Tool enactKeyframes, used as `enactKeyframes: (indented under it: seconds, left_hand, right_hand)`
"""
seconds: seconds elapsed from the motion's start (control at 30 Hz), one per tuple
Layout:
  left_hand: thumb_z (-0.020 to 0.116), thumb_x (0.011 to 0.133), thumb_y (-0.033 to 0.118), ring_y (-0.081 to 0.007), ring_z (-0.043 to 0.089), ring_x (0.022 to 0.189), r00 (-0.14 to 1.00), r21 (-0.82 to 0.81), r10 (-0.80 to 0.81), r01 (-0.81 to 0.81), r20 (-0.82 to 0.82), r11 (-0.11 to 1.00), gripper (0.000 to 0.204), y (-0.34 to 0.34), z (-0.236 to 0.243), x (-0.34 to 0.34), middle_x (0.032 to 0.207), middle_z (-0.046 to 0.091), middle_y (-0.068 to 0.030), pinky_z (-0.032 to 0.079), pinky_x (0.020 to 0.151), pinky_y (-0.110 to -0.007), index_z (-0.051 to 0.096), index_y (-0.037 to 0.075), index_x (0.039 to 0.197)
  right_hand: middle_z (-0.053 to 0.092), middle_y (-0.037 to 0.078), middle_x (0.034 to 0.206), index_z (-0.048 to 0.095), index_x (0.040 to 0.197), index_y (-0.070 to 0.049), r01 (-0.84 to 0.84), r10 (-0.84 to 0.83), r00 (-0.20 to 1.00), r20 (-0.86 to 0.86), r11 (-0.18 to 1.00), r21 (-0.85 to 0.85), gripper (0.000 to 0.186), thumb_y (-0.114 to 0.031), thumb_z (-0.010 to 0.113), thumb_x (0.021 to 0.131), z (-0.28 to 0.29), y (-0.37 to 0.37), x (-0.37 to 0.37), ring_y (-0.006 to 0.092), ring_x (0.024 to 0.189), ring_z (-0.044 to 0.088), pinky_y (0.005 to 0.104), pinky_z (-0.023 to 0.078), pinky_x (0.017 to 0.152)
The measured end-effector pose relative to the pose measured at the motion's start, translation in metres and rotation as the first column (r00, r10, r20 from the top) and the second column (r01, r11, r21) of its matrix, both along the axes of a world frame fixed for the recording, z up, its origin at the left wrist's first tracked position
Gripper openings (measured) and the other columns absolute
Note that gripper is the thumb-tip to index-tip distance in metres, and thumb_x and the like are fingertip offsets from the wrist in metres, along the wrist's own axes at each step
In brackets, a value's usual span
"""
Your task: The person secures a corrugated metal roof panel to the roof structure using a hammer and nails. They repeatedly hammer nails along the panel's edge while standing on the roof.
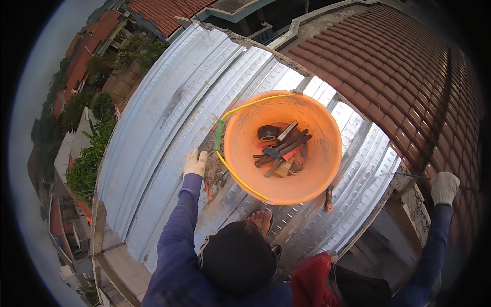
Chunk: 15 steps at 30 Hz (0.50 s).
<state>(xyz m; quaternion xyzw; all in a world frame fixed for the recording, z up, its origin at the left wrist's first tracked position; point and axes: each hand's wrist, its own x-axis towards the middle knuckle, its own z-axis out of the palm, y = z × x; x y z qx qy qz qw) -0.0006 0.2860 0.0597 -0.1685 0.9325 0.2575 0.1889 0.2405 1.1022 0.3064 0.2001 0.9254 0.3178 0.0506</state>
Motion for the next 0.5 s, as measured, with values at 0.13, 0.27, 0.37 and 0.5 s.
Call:
enactKeyframes:
  seconds: [0.13, 0.27, 0.37, 0.5]
  left_hand:
    - [0.041, 0.102, 0.079, -0.0349, 0.031, 0.16, 0.97, 0.955, 0.187, -0.194, 0.153, 0.224, 0.101, 0.083, 0.033, 0.051, 0.175, 0.029, -0.0172, 0.029, 0.125, -0.058, 0.025, 0.004, 0.169]
    - [0.045, 0.103, 0.076, -0.0335, 0.03, 0.16, 0.964, 0.974, 0.147, -0.214, 0.223, -0.075, 0.105, 0.14, 0.128, 0.085, 0.177, 0.023, -0.0173, 0.03, 0.126, -0.054, 0.015, 0.001, 0.171]
    - [0.048, 0.103, 0.073, -0.0357, 0.029, 0.16, 0.962, 0.974, 0.199, -0.208, 0.187, 0.087, 0.105, 0.134, 0.115, 0.067, 0.178, 0.018, -0.0186, 0.031, 0.126, -0.053, 0.012, 0.001, 0.171]
    - [0.064, 0.101, 0.052, -0.0332, 0.056, 0.143, 0.955, 0.19, 0.133, -0.084, -0.265, 0.978, 0.075, 0.065, 0.095, 0.025, 0.155, 0.057, -0.0244, 0.043, 0.118, -0.04, 0.055, -0.002, 0.152]
  right_hand:
    - [0.074, 0.02, 0.078, 0.079, 0.075, -0.003, -0.045, 0.045, 0.999, -0.01, 0.999, 0.0, 0.021, -0.024, 0.083, 0.075, 0.007, 0.007, 0.008, 0.0371, 0.08, 0.074, 0.0486, 0.055, 0.077]
    - [0.073, 0.021, 0.077, 0.079, 0.074, -0.002, -0.013, 0.013, 1.0, 0.015, 1.0, 0.003, 0.02, -0.022, 0.08, 0.075, 0.005, 0.001, -0.008, 0.0388, 0.078, 0.074, 0.049, 0.056, 0.074]
    - [0.073, 0.022, 0.077, 0.079, 0.074, -0.001, -0.019, 0.018, 0.999, 0.039, 0.999, 0.03, 0.02, -0.021, 0.078, 0.077, 0.01, 0.004, -0.007, 0.04, 0.077, 0.074, 0.0502, 0.056, 0.074]
    - [0.074, 0.025, 0.083, 0.079, 0.082, 0.0, 0.005, -0.004, 1.0, 0.031, 0.999, -0.035, 0.02, -0.02, 0.077, 0.079, 0.005, 0.001, 0.005, 0.0426, 0.083, 0.074, 0.052, 0.057, 0.078]
